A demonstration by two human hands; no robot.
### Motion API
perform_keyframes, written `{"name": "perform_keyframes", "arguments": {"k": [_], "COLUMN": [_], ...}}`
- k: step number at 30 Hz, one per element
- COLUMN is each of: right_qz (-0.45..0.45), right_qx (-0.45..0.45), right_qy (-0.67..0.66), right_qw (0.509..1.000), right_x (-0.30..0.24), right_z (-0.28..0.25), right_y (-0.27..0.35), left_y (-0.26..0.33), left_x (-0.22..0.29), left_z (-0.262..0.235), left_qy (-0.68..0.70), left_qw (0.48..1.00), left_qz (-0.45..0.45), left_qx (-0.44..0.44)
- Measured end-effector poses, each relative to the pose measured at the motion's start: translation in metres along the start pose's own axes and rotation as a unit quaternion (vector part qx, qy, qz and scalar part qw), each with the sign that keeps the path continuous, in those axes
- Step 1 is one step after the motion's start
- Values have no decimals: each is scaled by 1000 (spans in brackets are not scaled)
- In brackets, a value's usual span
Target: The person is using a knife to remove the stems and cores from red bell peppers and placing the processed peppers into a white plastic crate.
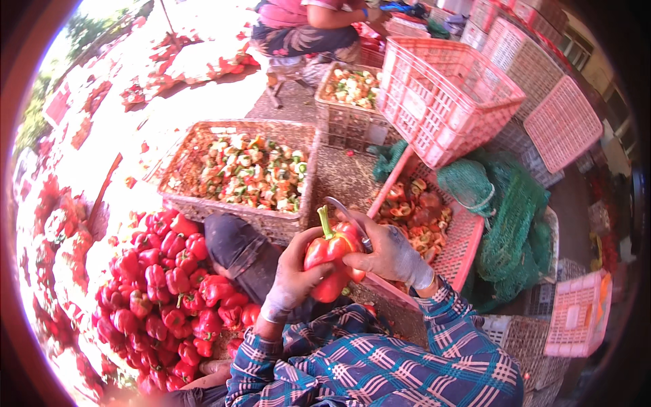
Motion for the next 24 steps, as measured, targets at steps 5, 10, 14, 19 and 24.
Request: {"name": "perform_keyframes", "arguments": {"k": [5, 10, 14, 19, 24], "right_qz": [-48, -141, -181, -163, -24], "right_qx": [-54, -216, -250, -302, -410], "right_qy": [77, 5, -27, -137, -268], "right_qw": [994, 966, 951, 929, 871], "right_x": [-54, -108, -137, -152, -134], "right_z": [62, 163, 224, 321, 394], "right_y": [-35, -60, -59, -41, -32], "left_y": [41, 118, 171, 269, 316], "left_x": [5, 21, 23, 2, 7], "left_z": [-72, -154, -179, -207, -218], "left_qy": [87, 47, 193, 354, 423], "left_qw": [991, 978, 929, 797, 716], "left_qz": [-46, -26, -15, 99, 283], "left_qx": [95, 202, 316, 480, 478]}}
Point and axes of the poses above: each hand's wrist, its own y-axis away from the middle knuckle, its own z-axis out of the palm, x = y × z, the point moved 9 cm from there along -y, towards the middle knuckle, and after that the axes turned 12 degrees about z, right-handed, at the moved point
